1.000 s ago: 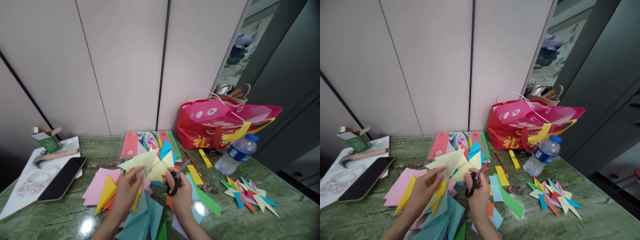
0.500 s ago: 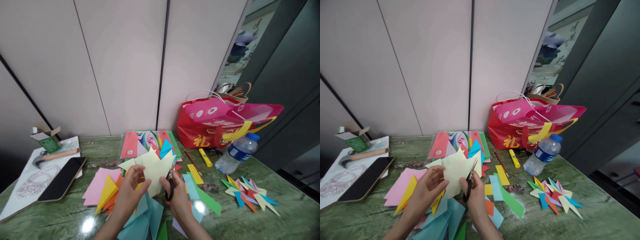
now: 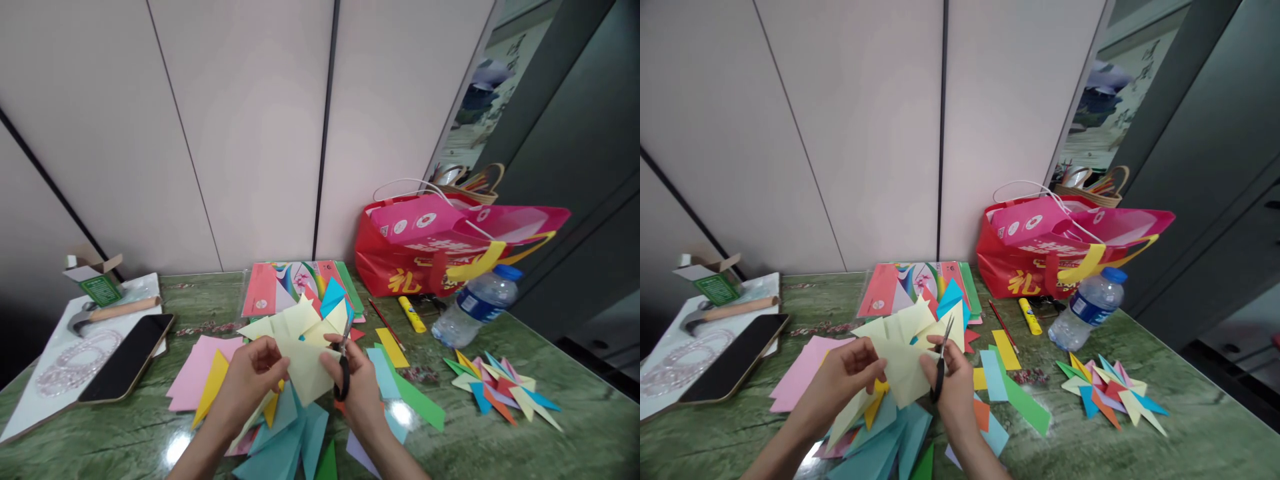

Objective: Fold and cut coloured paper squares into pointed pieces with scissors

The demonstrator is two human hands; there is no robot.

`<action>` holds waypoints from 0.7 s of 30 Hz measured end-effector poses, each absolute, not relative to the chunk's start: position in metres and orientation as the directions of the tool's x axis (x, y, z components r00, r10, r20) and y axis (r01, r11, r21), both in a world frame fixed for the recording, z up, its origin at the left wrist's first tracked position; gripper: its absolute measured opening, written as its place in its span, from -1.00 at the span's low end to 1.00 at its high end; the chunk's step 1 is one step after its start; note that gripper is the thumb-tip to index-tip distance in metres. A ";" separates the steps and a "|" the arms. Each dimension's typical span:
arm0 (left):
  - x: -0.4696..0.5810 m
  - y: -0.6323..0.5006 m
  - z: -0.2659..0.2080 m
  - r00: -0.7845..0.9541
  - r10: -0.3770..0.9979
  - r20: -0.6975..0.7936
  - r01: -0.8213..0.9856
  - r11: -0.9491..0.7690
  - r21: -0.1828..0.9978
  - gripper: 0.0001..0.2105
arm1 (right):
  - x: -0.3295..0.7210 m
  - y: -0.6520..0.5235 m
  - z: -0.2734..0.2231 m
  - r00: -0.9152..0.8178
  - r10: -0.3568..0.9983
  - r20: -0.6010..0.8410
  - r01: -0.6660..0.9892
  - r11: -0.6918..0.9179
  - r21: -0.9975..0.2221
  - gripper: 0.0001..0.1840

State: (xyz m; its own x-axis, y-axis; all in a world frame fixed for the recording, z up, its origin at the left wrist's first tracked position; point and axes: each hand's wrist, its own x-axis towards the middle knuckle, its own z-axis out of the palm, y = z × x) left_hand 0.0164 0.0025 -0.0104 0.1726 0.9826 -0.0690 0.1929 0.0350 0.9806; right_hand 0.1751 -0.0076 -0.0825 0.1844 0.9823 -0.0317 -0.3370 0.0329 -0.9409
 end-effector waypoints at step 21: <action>0.003 -0.002 -0.011 0.516 0.814 -0.266 0.335 0.094 0.937 -0.53 | 0.179 -0.004 -0.086 0.233 0.970 -0.074 -0.487 0.051 -0.872 -0.52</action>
